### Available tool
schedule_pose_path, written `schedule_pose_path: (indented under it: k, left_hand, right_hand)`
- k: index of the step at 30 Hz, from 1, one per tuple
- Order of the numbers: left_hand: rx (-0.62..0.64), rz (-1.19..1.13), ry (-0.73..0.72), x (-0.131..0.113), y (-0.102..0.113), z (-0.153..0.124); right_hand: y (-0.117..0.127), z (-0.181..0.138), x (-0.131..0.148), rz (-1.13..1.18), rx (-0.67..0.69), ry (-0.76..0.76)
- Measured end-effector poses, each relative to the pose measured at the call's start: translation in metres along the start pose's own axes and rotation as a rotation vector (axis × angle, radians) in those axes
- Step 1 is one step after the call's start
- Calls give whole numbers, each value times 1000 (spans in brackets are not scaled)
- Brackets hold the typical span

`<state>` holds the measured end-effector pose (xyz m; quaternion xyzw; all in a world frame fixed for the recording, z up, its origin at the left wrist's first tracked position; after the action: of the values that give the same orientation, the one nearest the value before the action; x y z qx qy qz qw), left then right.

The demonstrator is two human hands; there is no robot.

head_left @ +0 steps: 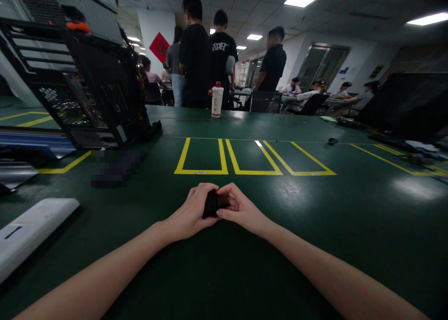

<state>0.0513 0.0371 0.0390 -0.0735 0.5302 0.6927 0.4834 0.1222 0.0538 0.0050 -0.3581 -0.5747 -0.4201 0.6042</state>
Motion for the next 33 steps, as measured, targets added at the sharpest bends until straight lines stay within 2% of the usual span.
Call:
schedule_pose_path:
  k: [10,19,24,33]
  left_hand:
    - [-20,-2,-18,-1,2,1]
    - [14,11,17,1,-1,0]
    - [11,6,-10,-2,0,0]
    - [-4,-3,-3,0,1,0]
  right_hand:
    - [4,3,-3,-38,-52,1]
    - [-1,2,-1,40,4,7]
    - [3,3,-3,-2,-50,-11]
    - [5,3,-4,-45,-58,-24]
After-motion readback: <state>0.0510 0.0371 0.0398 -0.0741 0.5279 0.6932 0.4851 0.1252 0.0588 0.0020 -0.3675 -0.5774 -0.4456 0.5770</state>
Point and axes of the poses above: each hand's wrist, its own z-axis towards the middle knuckle, its own y-axis out of the back of the hand, x = y × z, the point moved 10 cm from there along z, towards the middle knuckle, and after that the axes turned 13 degrees about -x, right-handed, at the moved point
